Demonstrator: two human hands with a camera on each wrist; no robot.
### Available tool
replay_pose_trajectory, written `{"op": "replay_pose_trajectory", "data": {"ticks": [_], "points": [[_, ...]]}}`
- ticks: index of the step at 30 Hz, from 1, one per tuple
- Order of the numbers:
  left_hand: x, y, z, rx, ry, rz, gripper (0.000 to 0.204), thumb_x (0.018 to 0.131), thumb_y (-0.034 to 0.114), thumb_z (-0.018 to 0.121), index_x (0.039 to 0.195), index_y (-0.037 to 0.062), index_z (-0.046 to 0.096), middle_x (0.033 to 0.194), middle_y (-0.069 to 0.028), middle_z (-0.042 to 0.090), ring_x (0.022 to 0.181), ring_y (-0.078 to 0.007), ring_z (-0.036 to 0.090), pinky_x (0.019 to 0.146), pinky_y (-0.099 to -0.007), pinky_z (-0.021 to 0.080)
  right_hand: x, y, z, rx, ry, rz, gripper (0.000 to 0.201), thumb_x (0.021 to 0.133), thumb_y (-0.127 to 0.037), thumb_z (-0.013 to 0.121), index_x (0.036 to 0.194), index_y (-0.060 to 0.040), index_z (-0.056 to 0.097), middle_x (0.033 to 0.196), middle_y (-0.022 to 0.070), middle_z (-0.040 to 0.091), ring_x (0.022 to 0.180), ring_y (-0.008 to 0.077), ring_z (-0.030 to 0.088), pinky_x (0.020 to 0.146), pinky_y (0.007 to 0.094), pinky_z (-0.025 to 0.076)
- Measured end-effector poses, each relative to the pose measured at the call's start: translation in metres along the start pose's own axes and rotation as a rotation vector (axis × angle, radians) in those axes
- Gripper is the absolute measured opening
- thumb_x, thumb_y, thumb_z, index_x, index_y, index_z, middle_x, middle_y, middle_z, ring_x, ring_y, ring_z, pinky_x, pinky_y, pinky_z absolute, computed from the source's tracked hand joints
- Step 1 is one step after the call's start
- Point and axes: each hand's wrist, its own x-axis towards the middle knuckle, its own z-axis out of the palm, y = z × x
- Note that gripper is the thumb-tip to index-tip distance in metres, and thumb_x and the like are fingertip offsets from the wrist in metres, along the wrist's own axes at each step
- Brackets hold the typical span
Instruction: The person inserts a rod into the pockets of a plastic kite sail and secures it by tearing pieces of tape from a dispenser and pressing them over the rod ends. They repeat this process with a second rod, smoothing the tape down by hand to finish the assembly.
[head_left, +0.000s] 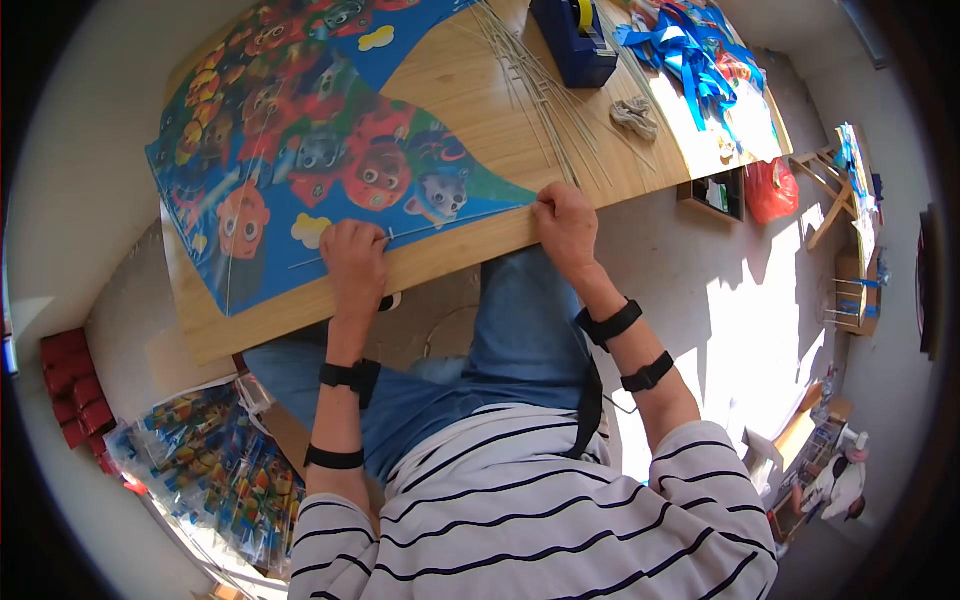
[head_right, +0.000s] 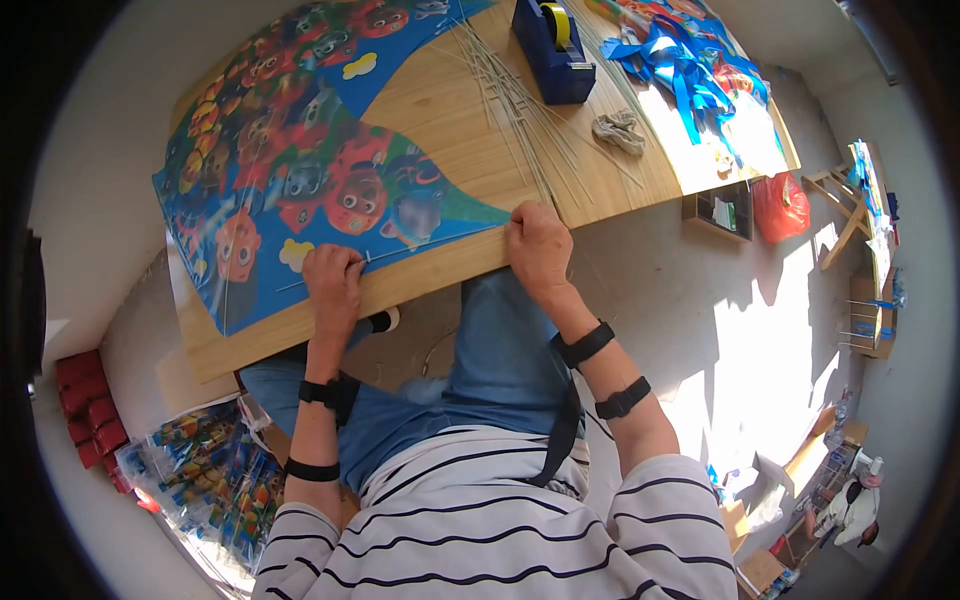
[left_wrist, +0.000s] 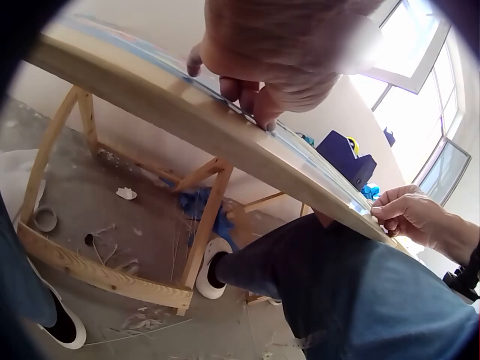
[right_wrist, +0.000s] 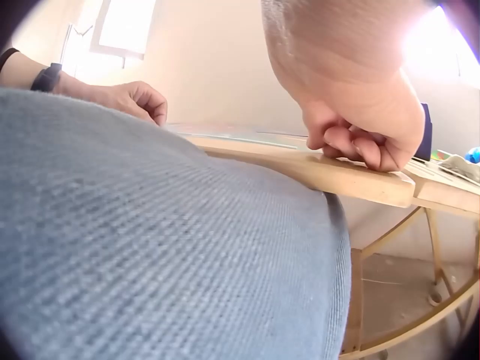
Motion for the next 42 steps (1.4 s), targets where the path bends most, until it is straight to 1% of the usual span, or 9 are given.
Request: {"op": "replay_pose_trajectory", "data": {"ticks": [4,7,13,22,28,31,34,37,42], "points": [[0.001,0.003,-0.002,0.021,-0.003,-0.008,0.006,0.079,0.008,0.067,0.082,0.0083,0.062,0.085,-0.0069,0.054,0.092,-0.0285,0.052,0.088,-0.0421,0.036,0.002,0.001,0.001,0.006,-0.027,0.031,0.01,0.08,-0.013,0.069,0.083,-0.006,0.063,0.085,0.0129,0.064,0.082,0.034,0.063,0.071,0.0435,0.05],[0.002,0.007,-0.002,0.034,0.052,0.007,0.008,0.076,0.003,0.069,0.08,0.0055,0.062,0.084,-0.0094,0.055,0.087,-0.0307,0.053,0.083,-0.0422,0.038,0.003,-0.002,-0.002,0.016,-0.044,0.057,0.01,0.08,-0.014,0.069,0.082,-0.0061,0.063,0.085,0.0128,0.064,0.082,0.0338,0.063,0.071,0.0437,0.05],[0.002,0.008,-0.002,0.037,0.037,-0.012,0.007,0.077,0.003,0.068,0.081,0.0053,0.062,0.083,-0.0098,0.055,0.087,-0.0308,0.053,0.083,-0.042,0.038,0.005,-0.005,0.0,-0.012,-0.036,0.078,0.012,0.08,-0.015,0.07,0.081,-0.0058,0.064,0.085,0.0135,0.065,0.082,0.034,0.064,0.071,0.0444,0.051],[0.005,0.005,-0.004,0.026,0.009,0.052,0.009,0.077,0.003,0.067,0.081,0.0049,0.06,0.083,-0.0106,0.053,0.087,-0.0316,0.052,0.082,-0.0421,0.038,0.01,-0.009,-0.004,-0.003,-0.062,0.125,0.012,0.078,-0.015,0.071,0.079,-0.0046,0.065,0.083,0.0147,0.067,0.082,0.0347,0.066,0.07,0.0449,0.051],[0.005,0.004,-0.004,0.051,-0.002,0.054,0.009,0.077,0.002,0.066,0.082,0.0052,0.06,0.083,-0.0102,0.053,0.087,-0.0313,0.052,0.082,-0.0419,0.038,0.01,-0.007,-0.003,-0.012,-0.049,0.1,0.014,0.078,-0.016,0.073,0.078,-0.0041,0.066,0.082,0.0149,0.067,0.081,0.035,0.066,0.069,0.045,0.051],[0.003,0.002,-0.003,0.055,-0.03,0.037,0.007,0.079,0.007,0.065,0.083,0.0075,0.059,0.085,-0.0082,0.052,0.091,-0.029,0.05,0.092,-0.0429,0.036,0.011,-0.009,-0.003,-0.013,-0.05,0.091,0.014,0.078,-0.016,0.073,0.078,-0.0039,0.066,0.081,0.0148,0.068,0.08,0.0355,0.066,0.069,0.0453,0.051],[0.003,0.001,-0.003,0.044,-0.041,0.036,0.007,0.079,0.007,0.065,0.083,0.0073,0.06,0.086,-0.0083,0.052,0.091,-0.0295,0.05,0.092,-0.0437,0.036,0.014,-0.013,-0.004,-0.021,-0.049,0.108,0.015,0.079,-0.018,0.074,0.077,-0.0047,0.066,0.08,0.0147,0.068,0.078,0.0356,0.066,0.068,0.0453,0.051],[0.002,0.001,-0.001,0.042,-0.014,0.037,0.008,0.079,0.007,0.066,0.084,0.0072,0.06,0.086,-0.0086,0.051,0.093,-0.0302,0.049,0.093,-0.0442,0.036,0.018,-0.019,0.005,-0.05,-0.054,0.123,0.016,0.079,-0.02,0.074,0.077,-0.0063,0.067,0.078,0.0145,0.068,0.077,0.0349,0.067,0.067,0.0448,0.051],[0.0,0.0,0.001,0.047,-0.006,0.027,0.009,0.077,0.007,0.067,0.083,0.0073,0.06,0.086,-0.0089,0.051,0.093,-0.0307,0.049,0.093,-0.0451,0.036,0.021,-0.014,0.011,-0.095,-0.074,0.139,0.016,0.079,-0.023,0.075,0.077,-0.0083,0.068,0.075,0.013,0.068,0.074,0.0337,0.067,0.066,0.0438,0.051]]}}
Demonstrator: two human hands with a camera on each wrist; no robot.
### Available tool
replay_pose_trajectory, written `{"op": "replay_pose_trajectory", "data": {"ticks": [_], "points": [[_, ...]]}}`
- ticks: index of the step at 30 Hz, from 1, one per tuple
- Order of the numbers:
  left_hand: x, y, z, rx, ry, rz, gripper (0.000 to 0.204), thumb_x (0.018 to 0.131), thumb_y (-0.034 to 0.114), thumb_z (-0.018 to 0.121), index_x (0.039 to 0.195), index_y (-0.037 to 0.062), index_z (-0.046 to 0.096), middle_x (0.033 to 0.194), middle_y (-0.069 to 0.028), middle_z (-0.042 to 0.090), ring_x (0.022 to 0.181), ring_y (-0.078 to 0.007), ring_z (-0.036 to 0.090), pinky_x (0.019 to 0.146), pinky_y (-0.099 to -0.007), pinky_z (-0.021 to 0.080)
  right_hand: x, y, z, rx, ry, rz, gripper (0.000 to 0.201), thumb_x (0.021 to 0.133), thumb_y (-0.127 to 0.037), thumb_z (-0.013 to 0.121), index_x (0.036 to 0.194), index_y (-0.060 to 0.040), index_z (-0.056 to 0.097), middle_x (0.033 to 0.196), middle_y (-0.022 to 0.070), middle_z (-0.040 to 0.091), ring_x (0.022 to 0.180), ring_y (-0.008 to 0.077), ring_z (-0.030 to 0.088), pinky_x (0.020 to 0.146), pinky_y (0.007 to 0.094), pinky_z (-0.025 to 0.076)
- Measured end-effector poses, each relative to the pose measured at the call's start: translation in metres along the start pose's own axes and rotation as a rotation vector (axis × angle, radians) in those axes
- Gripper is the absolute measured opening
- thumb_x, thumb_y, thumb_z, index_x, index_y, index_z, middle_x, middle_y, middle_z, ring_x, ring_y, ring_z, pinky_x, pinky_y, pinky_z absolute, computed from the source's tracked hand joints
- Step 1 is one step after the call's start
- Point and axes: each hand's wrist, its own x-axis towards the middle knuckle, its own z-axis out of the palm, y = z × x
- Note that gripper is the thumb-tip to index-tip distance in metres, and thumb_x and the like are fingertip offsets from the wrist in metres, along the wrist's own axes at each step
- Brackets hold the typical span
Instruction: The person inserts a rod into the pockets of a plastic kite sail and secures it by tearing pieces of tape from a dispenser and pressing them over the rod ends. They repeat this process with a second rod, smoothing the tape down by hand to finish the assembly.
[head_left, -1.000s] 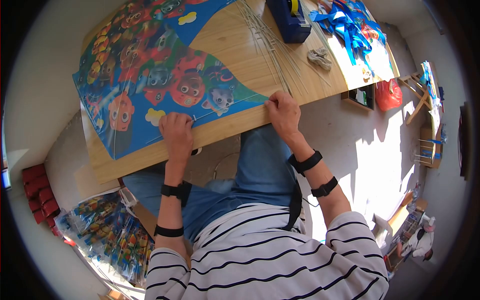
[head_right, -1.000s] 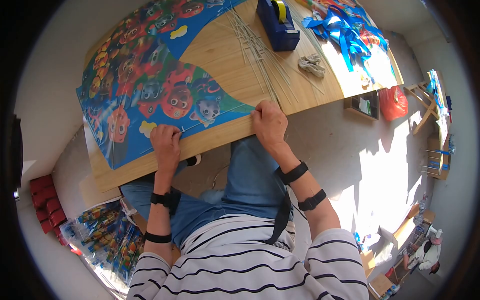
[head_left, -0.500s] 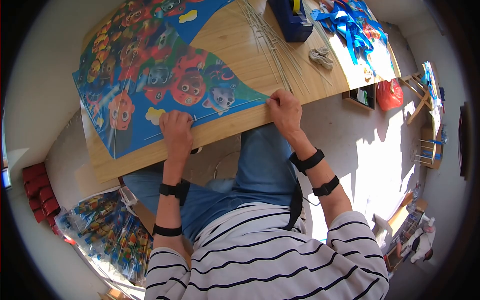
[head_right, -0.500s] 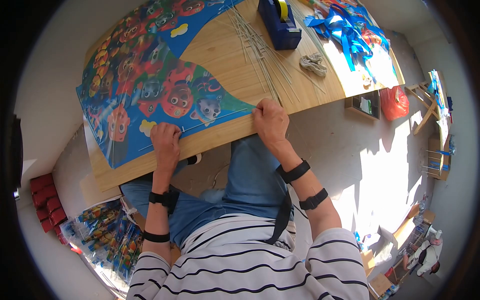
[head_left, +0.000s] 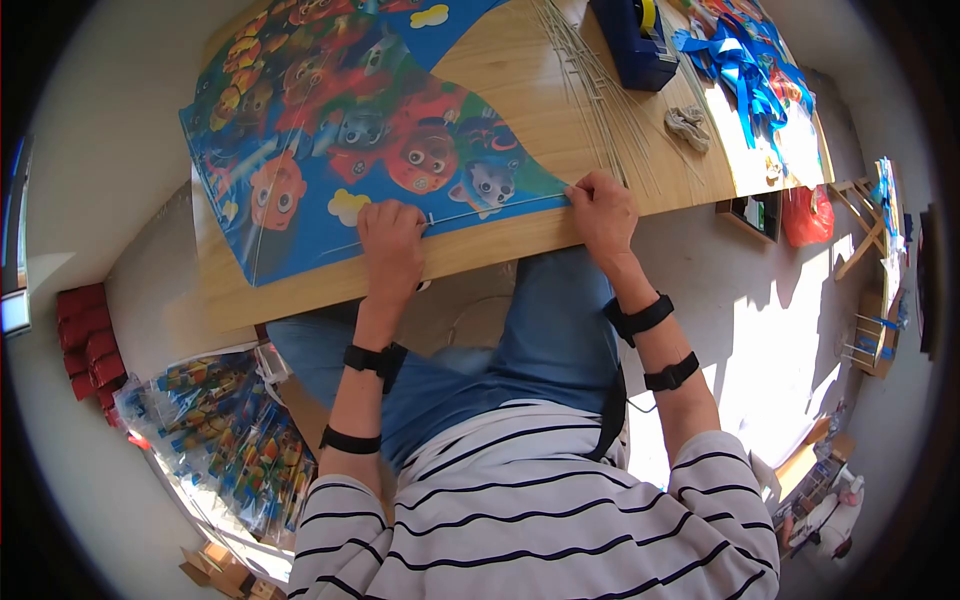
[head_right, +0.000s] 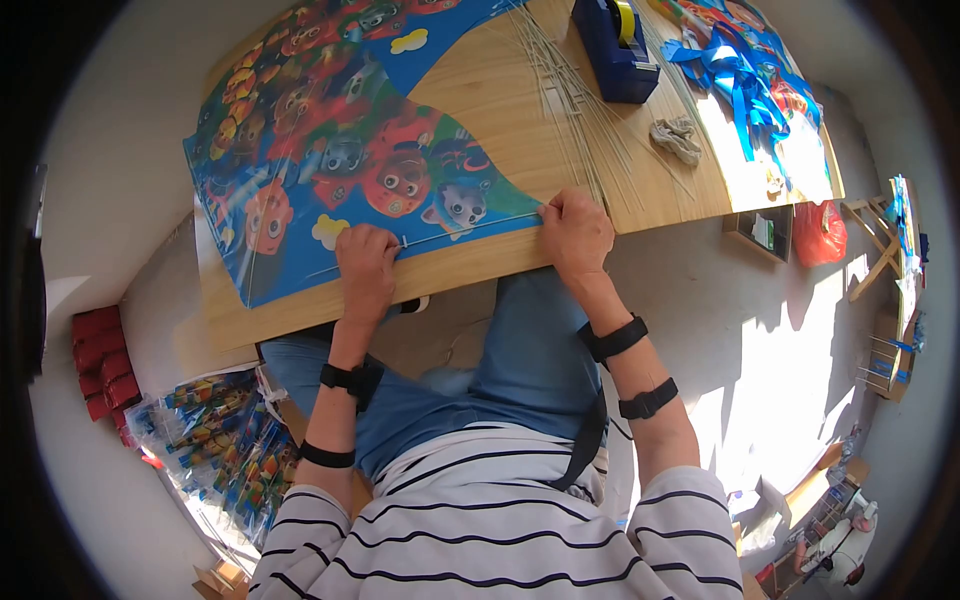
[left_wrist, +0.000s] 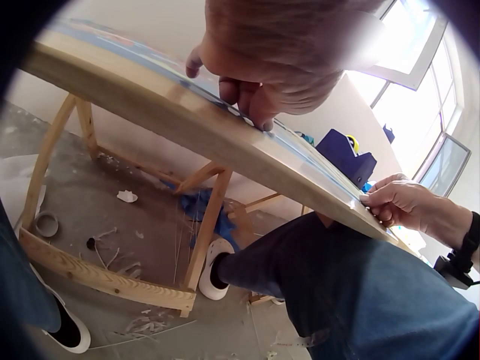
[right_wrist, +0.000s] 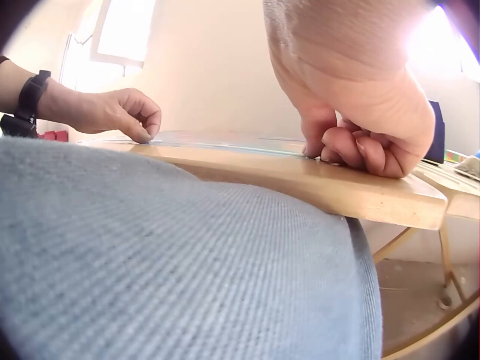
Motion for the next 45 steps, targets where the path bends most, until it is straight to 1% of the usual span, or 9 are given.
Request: {"op": "replay_pose_trajectory", "data": {"ticks": [1,4,13,16,28,31,34,43,45], "points": [[0.0,0.0,0.0,-0.004,0.003,-0.003,0.009,0.077,0.007,0.067,0.083,0.0073,0.06,0.086,-0.0089,0.051,0.093,-0.0307,0.049,0.094,-0.0452,0.036,-0.001,0.0,0.0,0.001,0.004,-0.003,0.016,0.079,-0.023,0.075,0.077,-0.0082,0.068,0.075,0.0128,0.068,0.074,0.0336,0.067,0.066,0.0437,0.051],[0.002,0.002,-0.002,-0.005,0.02,0.012,0.01,0.077,0.004,0.068,0.084,0.0061,0.06,0.087,-0.0094,0.054,0.092,-0.0314,0.051,0.087,-0.0425,0.038,-0.002,0.001,0.001,0.001,0.018,-0.013,0.017,0.079,-0.023,0.075,0.077,-0.0082,0.067,0.075,0.0122,0.068,0.074,0.0335,0.067,0.065,0.0434,0.051],[0.004,0.004,-0.001,-0.014,0.023,0.018,0.01,0.077,0.003,0.068,0.084,0.0059,0.061,0.087,-0.0095,0.055,0.091,-0.0315,0.051,0.087,-0.043,0.038,-0.002,0.003,0.003,-0.003,0.023,-0.034,0.016,0.08,-0.023,0.074,0.077,-0.0085,0.067,0.076,0.0123,0.067,0.074,0.033,0.066,0.065,0.0432,0.05],[0.003,0.002,0.005,-0.041,0.005,0.001,0.008,0.079,0.005,0.065,0.084,0.0077,0.059,0.088,-0.0093,0.051,0.094,-0.0308,0.049,0.096,-0.0462,0.035,-0.002,0.001,0.001,0.01,0.023,-0.038,0.016,0.08,-0.023,0.074,0.077,-0.0084,0.067,0.076,0.0123,0.067,0.074,0.0331,0.066,0.065,0.0434,0.05],[0.004,0.003,0.009,-0.03,0.018,-0.003,0.008,0.078,0.006,0.065,0.084,0.0079,0.06,0.087,-0.0091,0.051,0.092,-0.0302,0.049,0.095,-0.046,0.035,-0.002,0.005,0.003,0.02,0.02,-0.031,0.016,0.079,-0.022,0.074,0.077,-0.0093,0.066,0.077,0.0109,0.066,0.075,0.0326,0.066,0.066,0.0436,0.05],[0.006,0.007,0.005,-0.018,0.027,0.011,0.01,0.076,0.003,0.067,0.081,0.0062,0.06,0.085,-0.0094,0.055,0.088,-0.0313,0.051,0.083,-0.0426,0.037,-0.003,0.004,0.004,0.016,0.024,-0.021,0.016,0.079,-0.022,0.075,0.076,-0.0099,0.066,0.077,0.0105,0.066,0.075,0.0323,0.066,0.066,0.0438,0.05],[0.008,0.008,0.004,-0.021,0.029,0.028,0.01,0.076,0.002,0.067,0.081,0.0062,0.06,0.084,-0.0094,0.055,0.088,-0.0315,0.051,0.083,-0.0426,0.037,-0.003,0.005,0.003,0.024,0.028,-0.044,0.015,0.078,-0.023,0.075,0.077,-0.0102,0.066,0.078,0.01,0.066,0.076,0.0325,0.066,0.066,0.044,0.05],[0.007,0.008,0.003,-0.025,0.027,0.029,0.01,0.076,0.001,0.067,0.081,0.0059,0.06,0.084,-0.0096,0.055,0.087,-0.0316,0.051,0.082,-0.0426,0.038,-0.001,0.006,0.004,0.04,0.013,-0.004,0.016,0.077,-0.022,0.075,0.075,-0.0093,0.066,0.079,0.0107,0.067,0.077,0.0333,0.066,0.067,0.0452,0.05],[0.005,0.005,0.004,-0.027,-0.018,0.0,0.009,0.078,0.006,0.066,0.084,0.0076,0.06,0.087,-0.0083,0.054,0.091,-0.0305,0.051,0.093,-0.0457,0.036,-0.001,0.004,0.003,0.04,0.011,-0.009,0.016,0.077,-0.022,0.075,0.075,-0.0093,0.066,0.078,0.011,0.067,0.077,0.0336,0.066,0.067,0.0451,0.05]]}}
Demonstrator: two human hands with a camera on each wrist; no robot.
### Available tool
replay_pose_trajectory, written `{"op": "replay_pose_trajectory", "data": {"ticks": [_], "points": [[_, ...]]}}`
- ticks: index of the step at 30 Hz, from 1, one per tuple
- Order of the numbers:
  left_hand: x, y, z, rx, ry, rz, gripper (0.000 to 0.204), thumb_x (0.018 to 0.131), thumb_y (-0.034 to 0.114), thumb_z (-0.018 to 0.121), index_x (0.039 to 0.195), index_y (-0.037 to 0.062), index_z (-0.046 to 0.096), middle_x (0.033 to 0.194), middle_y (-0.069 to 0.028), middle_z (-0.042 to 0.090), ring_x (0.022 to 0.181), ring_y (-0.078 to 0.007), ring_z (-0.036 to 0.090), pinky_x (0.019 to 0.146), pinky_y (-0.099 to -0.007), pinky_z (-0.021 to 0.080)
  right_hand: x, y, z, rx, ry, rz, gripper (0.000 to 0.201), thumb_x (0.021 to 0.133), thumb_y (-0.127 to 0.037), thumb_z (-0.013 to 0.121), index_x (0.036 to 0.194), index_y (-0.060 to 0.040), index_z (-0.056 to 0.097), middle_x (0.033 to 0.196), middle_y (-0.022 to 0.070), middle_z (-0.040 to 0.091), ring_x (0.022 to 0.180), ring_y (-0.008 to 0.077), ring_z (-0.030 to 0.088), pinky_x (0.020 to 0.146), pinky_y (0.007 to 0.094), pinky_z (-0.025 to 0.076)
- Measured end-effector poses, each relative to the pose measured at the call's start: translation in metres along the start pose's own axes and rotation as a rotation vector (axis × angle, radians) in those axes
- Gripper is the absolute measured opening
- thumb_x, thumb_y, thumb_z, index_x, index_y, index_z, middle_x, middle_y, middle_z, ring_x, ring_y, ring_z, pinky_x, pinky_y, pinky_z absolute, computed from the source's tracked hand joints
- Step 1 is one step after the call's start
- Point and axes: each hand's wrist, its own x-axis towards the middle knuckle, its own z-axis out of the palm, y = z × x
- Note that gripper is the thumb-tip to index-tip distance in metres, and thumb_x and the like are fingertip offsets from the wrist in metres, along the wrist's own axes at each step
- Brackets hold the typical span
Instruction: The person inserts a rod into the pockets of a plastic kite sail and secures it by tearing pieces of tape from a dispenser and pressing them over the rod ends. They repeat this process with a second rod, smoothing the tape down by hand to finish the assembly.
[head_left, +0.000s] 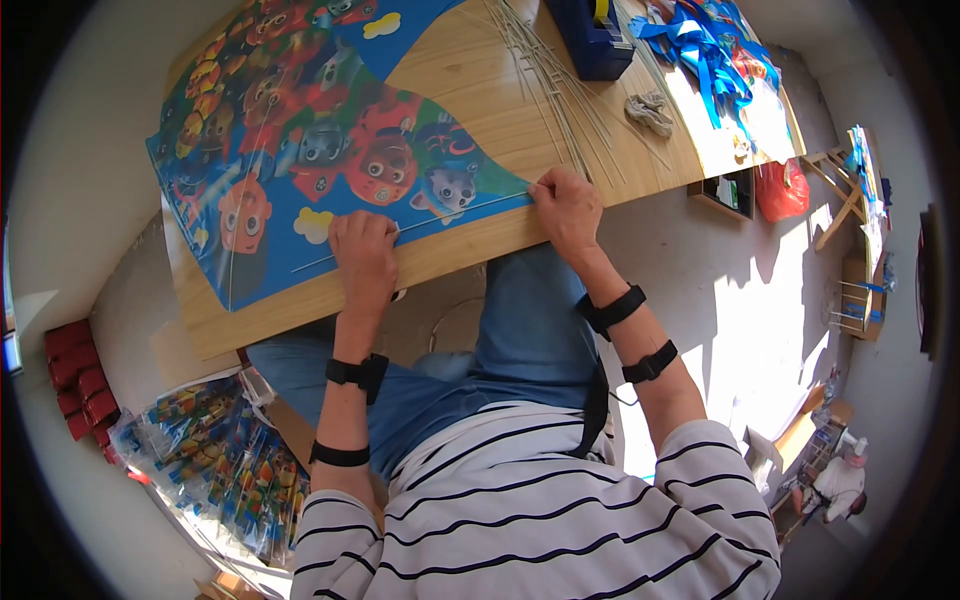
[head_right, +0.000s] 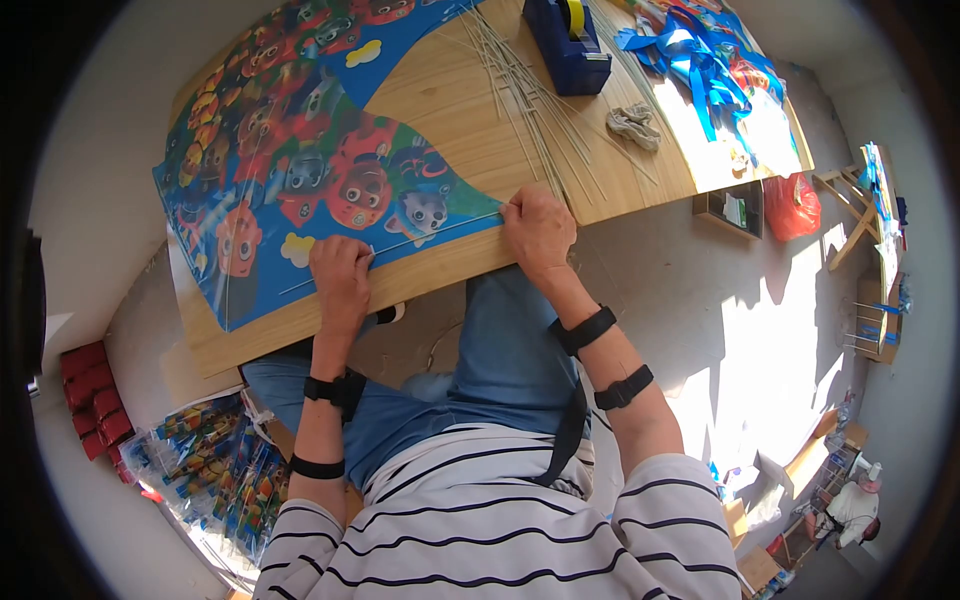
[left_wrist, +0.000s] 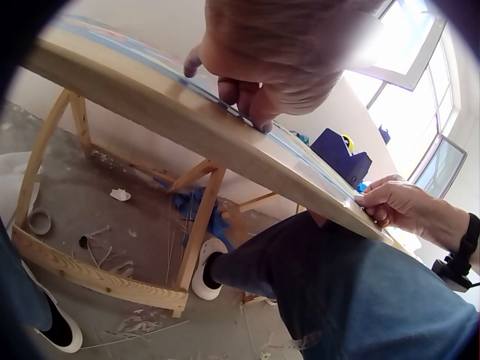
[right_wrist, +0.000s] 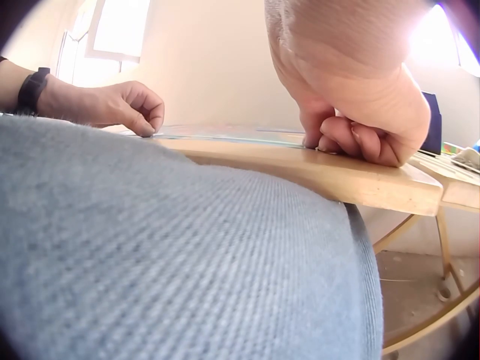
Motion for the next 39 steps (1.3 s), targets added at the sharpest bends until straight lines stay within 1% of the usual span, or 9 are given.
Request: {"op": "replay_pose_trajectory", "data": {"ticks": [1,4,22,25,28,31,34,39], "points": [[-0.0008,-0.0008,0.0002,-0.001,-0.022,-0.015,0.009,0.079,0.008,0.066,0.085,0.0084,0.061,0.088,-0.0077,0.053,0.093,-0.03,0.05,0.099,-0.0472,0.035,0.0001,-0.0007,-0.0007,0.0,-0.001,-0.002,0.016,0.077,-0.022,0.075,0.075,-0.0093,0.066,0.078,0.0112,0.067,0.077,0.0337,0.066,0.067,0.0451,0.05],[-0.0013,-0.002,0.0015,0.004,-0.025,-0.017,0.009,0.079,0.008,0.067,0.085,0.0085,0.061,0.088,-0.0077,0.053,0.093,-0.0299,0.05,0.1,-0.0478,0.035,0.0002,-0.0015,-0.0017,-0.001,-0.01,0.01,0.015,0.077,-0.022,0.075,0.075,-0.0093,0.066,0.078,0.0113,0.067,0.077,0.0337,0.066,0.067,0.0448,0.051],[-0.0007,-0.0012,0.0007,0.0,-0.021,-0.012,0.01,0.077,0.007,0.067,0.085,0.0079,0.06,0.088,-0.0083,0.053,0.093,-0.0304,0.05,0.098,-0.047,0.035,0.0003,-0.0048,-0.0068,0.034,-0.021,0.025,0.014,0.076,-0.021,0.075,0.074,-0.0092,0.068,0.076,0.0106,0.068,0.075,0.0316,0.067,0.067,0.0429,0.051],[0.0,-0.0008,0.0002,-0.01,-0.016,-0.005,0.01,0.077,0.007,0.067,0.084,0.0077,0.06,0.087,-0.0084,0.053,0.093,-0.0304,0.05,0.097,-0.0465,0.036,0.0017,-0.0022,-0.0073,0.081,-0.04,0.071,0.014,0.076,-0.021,0.074,0.075,-0.0093,0.068,0.075,0.0107,0.068,0.075,0.0316,0.067,0.068,0.0427,0.051],[0.0031,0.0027,-0.0017,-0.001,0.046,0.038,0.011,0.075,0.002,0.068,0.081,0.0064,0.06,0.083,-0.0093,0.054,0.086,-0.0309,0.052,0.083,-0.0424,0.038,0.0021,-0.0004,-0.0066,0.066,-0.036,0.062,0.013,0.076,-0.022,0.074,0.075,-0.0096,0.069,0.075,0.0109,0.068,0.075,0.0318,0.067,0.068,0.0427,0.052],[0.0037,0.0047,-0.0038,-0.002,0.044,0.033,0.011,0.075,0.002,0.068,0.081,0.0064,0.06,0.083,-0.0092,0.054,0.086,-0.0308,0.051,0.083,-0.0422,0.038,0.0023,-0.0012,-0.0073,0.066,-0.037,0.058,0.013,0.076,-0.022,0.073,0.075,-0.0099,0.069,0.075,0.0106,0.069,0.075,0.0315,0.068,0.069,0.0425,0.052],[0.0011,0.0012,-0.002,-0.002,-0.013,-0.006,0.009,0.077,0.007,0.067,0.083,0.0078,0.06,0.086,-0.0081,0.053,0.092,-0.0297,0.05,0.096,-0.0456,0.036,0.002,-0.003,-0.0076,0.053,-0.028,0.054,0.013,0.076,-0.022,0.073,0.075,-0.0098,0.069,0.076,0.0105,0.069,0.075,0.0315,0.068,0.069,0.0425,0.052],[0.0004,0.0,-0.0009,-0.01,-0.011,-0.001,0.009,0.077,0.007,0.067,0.083,0.0078,0.06,0.086,-0.0081,0.052,0.092,-0.0297,0.05,0.095,-0.0454,0.036,0.002,-0.0022,-0.0066,0.023,-0.023,0.026,0.013,0.076,-0.022,0.073,0.074,-0.0097,0.069,0.077,0.0105,0.069,0.076,0.0316,0.068,0.069,0.0427,0.052]]}}
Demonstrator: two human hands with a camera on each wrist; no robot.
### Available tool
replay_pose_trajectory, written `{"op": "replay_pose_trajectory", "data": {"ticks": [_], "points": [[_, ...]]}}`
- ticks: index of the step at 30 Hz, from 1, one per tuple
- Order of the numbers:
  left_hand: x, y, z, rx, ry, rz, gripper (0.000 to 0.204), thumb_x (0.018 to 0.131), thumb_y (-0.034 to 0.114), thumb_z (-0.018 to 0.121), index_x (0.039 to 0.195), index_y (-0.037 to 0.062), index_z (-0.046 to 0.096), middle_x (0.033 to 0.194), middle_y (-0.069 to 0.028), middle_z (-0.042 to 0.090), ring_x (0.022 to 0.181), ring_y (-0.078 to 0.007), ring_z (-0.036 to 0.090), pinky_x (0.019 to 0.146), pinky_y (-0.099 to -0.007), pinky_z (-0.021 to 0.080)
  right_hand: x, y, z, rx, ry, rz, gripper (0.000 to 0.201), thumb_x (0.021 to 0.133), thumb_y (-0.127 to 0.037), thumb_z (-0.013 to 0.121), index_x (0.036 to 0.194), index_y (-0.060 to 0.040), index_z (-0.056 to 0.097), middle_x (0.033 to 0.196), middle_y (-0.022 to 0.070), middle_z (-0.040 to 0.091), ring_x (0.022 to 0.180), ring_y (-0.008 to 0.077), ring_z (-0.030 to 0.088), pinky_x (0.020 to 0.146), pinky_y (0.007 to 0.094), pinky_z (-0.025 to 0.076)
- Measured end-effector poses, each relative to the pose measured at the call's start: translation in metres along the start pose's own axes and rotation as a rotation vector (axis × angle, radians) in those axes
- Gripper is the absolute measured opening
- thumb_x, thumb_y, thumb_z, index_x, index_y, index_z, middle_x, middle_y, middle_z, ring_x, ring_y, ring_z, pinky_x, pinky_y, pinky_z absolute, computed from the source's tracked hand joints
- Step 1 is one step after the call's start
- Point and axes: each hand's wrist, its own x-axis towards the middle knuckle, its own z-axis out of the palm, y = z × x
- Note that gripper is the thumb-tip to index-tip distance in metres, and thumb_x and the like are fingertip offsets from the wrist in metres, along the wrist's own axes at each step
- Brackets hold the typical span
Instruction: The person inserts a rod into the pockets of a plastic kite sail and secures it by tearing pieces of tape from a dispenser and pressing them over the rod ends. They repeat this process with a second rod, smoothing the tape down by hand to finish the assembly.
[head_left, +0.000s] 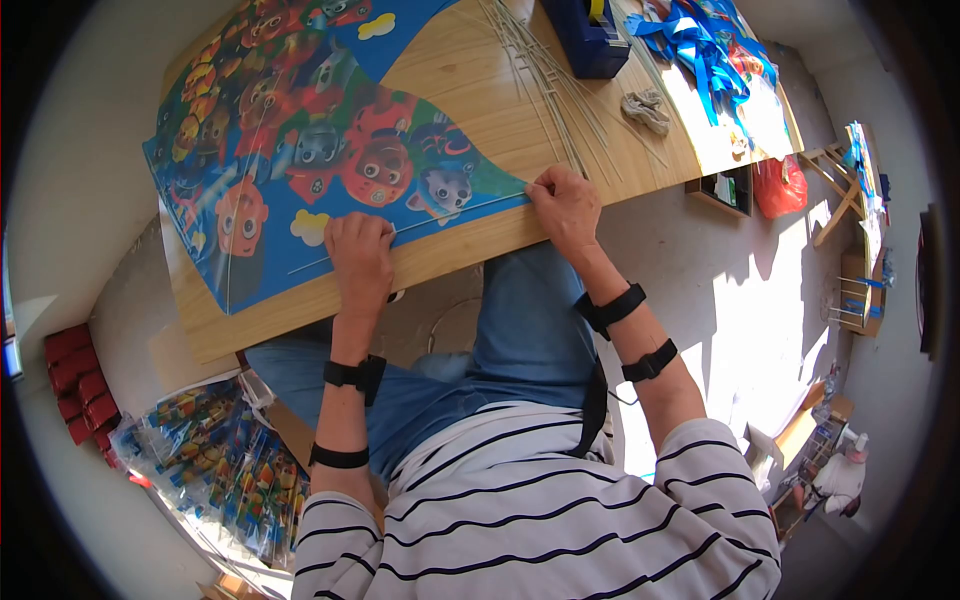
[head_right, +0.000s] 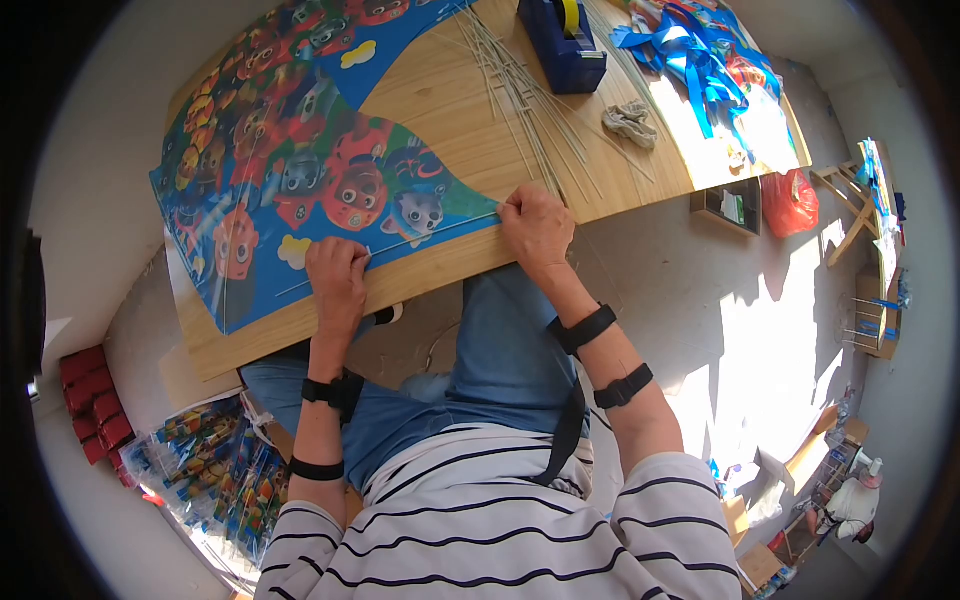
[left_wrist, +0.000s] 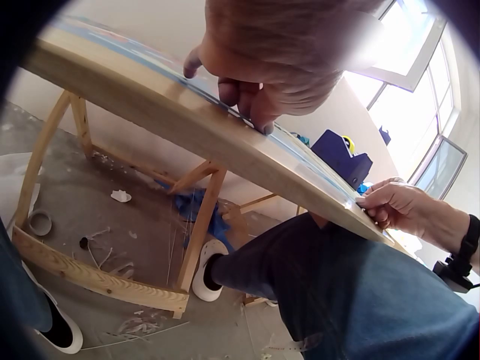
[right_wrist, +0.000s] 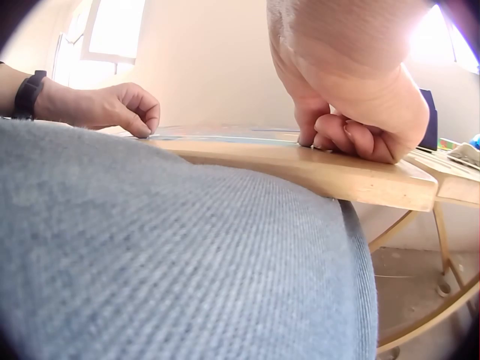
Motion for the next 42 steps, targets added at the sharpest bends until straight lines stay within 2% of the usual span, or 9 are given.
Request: {"op": "replay_pose_trajectory", "data": {"ticks": [16,19,22,42], "points": [[0.0004,-0.0006,-0.0012,-0.006,-0.024,-0.021,0.008,0.079,0.007,0.066,0.085,0.0076,0.062,0.087,-0.0092,0.053,0.092,-0.0309,0.051,0.097,-0.0467,0.035,-0.0006,0.0004,-0.0008,0.052,-0.009,0.017,0.014,0.076,-0.023,0.072,0.075,-0.0094,0.067,0.078,0.0113,0.068,0.075,0.0326,0.067,0.068,0.0446,0.051],[0.0041,0.002,-0.0007,0.017,0.056,0.044,0.01,0.076,0.003,0.067,0.081,0.0055,0.059,0.083,-0.0096,0.055,0.086,-0.0318,0.051,0.082,-0.0428,0.037,-0.0002,0.0012,-0.0005,0.017,0.004,-0.001,0.014,0.076,-0.022,0.072,0.074,-0.009,0.067,0.078,0.012,0.068,0.076,0.0329,0.067,0.067,0.0447,0.051],[0.004,0.003,-0.0012,0.014,0.066,0.056,0.01,0.077,0.002,0.067,0.08,0.0054,0.058,0.083,-0.0098,0.055,0.085,-0.0316,0.051,0.081,-0.0427,0.037,-0.0014,0.0028,0.0015,0.064,0.032,0.004,0.012,0.075,-0.02,0.071,0.074,-0.0085,0.068,0.077,0.0126,0.068,0.075,0.0336,0.066,0.067,0.0447,0.052],[0.0047,0.0066,-0.0015,0.011,0.057,0.022,0.01,0.077,0.002,0.068,0.08,0.0055,0.059,0.082,-0.0094,0.054,0.085,-0.0306,0.051,0.082,-0.0421,0.037,-0.0017,0.0002,-0.0042,0.102,-0.004,0.026,0.014,0.077,-0.022,0.071,0.075,-0.0091,0.068,0.077,0.0108,0.068,0.076,0.0316,0.067,0.068,0.0426,0.051]]}}
